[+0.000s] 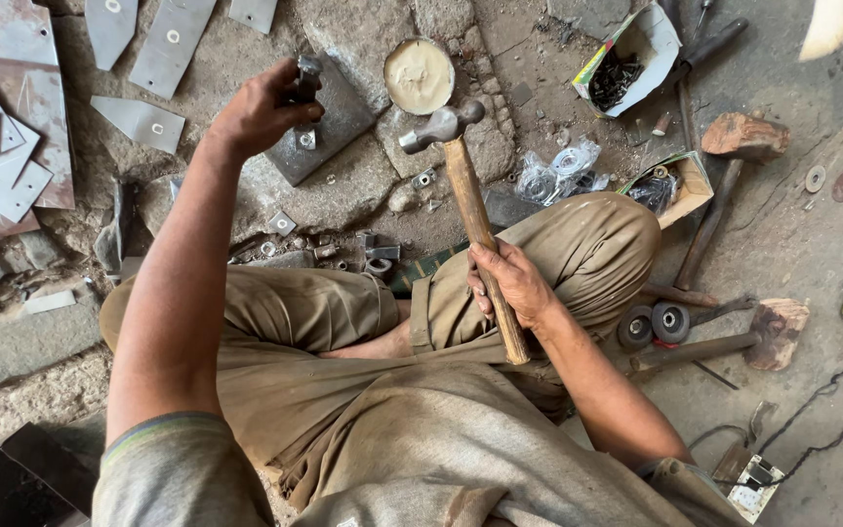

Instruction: The person sits on the floor and repeatedly uses a hammer to strike a metal punch or chisel against small metal plates placed on a stone block. The person adjusts the position of the metal pieces and the punch between strikes.

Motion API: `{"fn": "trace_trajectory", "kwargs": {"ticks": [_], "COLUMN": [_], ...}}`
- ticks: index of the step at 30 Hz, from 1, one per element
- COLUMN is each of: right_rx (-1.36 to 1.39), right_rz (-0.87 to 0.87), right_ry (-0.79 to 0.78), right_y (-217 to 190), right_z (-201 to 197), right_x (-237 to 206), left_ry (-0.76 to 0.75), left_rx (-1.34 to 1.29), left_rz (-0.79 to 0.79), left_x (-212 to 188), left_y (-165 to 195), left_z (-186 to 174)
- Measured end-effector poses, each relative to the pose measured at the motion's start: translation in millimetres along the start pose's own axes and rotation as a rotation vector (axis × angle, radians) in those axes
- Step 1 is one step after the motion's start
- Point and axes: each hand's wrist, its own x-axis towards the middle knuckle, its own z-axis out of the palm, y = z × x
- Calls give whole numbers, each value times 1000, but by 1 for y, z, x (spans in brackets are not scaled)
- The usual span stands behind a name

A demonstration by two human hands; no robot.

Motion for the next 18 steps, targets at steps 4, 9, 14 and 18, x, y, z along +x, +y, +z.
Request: {"fn": "trace_trajectory", "kwargs": {"ticks": [4, 9, 14, 18], "right_rx": [1, 10, -10, -22], "right_rz": [3, -10, -38, -85], "right_ry": [1, -16, -13, -26], "right_y": [6, 4, -7, -2], "right_z": [-3, -1, 3, -4], "right_x": [1, 5, 4, 6], "left_ry": [4, -11, 11, 15], "left_rx": [45, -55, 73, 94], "left_rz": [26, -41, 4, 32], "left_x": [1, 0, 5, 8], "left_y": [4, 8, 7, 7], "left_z": [-1, -1, 3, 3]}}
